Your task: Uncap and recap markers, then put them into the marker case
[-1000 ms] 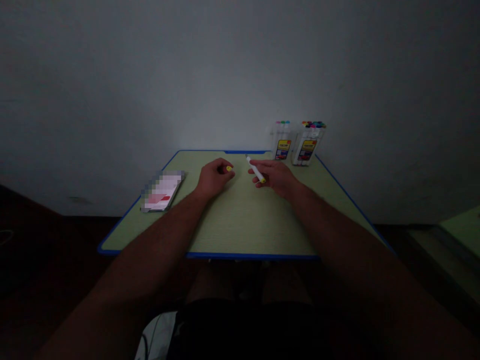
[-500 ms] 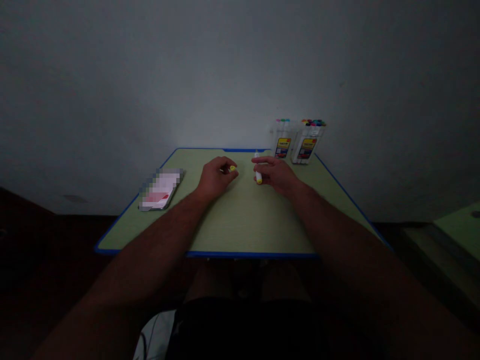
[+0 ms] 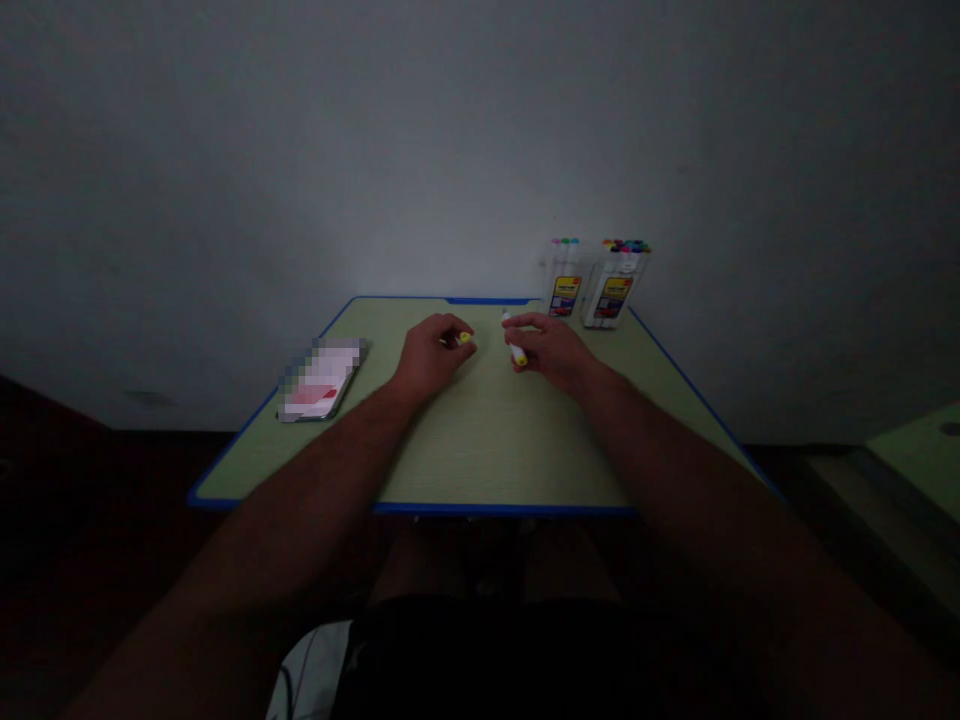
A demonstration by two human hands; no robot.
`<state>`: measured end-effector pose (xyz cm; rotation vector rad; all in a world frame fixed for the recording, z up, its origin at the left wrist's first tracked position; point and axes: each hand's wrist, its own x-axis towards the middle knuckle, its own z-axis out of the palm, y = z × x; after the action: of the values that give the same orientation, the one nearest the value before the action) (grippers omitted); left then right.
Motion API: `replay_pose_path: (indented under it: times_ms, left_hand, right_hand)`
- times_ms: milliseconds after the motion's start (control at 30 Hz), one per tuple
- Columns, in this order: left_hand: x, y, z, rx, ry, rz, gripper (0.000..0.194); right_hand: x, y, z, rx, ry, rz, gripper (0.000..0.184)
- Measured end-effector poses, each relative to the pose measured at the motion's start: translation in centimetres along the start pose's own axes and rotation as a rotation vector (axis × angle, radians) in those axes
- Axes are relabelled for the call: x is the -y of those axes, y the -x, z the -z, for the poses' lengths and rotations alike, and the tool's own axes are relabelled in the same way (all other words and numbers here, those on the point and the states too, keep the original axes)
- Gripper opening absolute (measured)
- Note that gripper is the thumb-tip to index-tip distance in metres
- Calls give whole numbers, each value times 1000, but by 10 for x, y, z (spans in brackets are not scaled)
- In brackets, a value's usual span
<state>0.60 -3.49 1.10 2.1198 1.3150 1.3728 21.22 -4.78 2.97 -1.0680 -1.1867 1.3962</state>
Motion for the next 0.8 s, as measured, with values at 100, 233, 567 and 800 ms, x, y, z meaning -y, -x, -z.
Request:
replay_pose_path:
  times_ms: [100, 233, 567, 800]
  left_hand:
    - [0, 0, 0, -6, -18, -9, 13]
    - [0, 0, 1, -19, -35, -45, 12]
    - [-7, 2, 2, -33, -22, -21, 13]
    - [-8, 3, 0, -49, -10, 51, 15]
  right_hand:
    - [1, 0, 0, 6, -35, -13, 12]
    - [3, 0, 0, -4, -64, -46, 17]
    - [3, 0, 1, -23, -50, -37, 13]
    - [2, -1, 2, -21, -39, -30, 14]
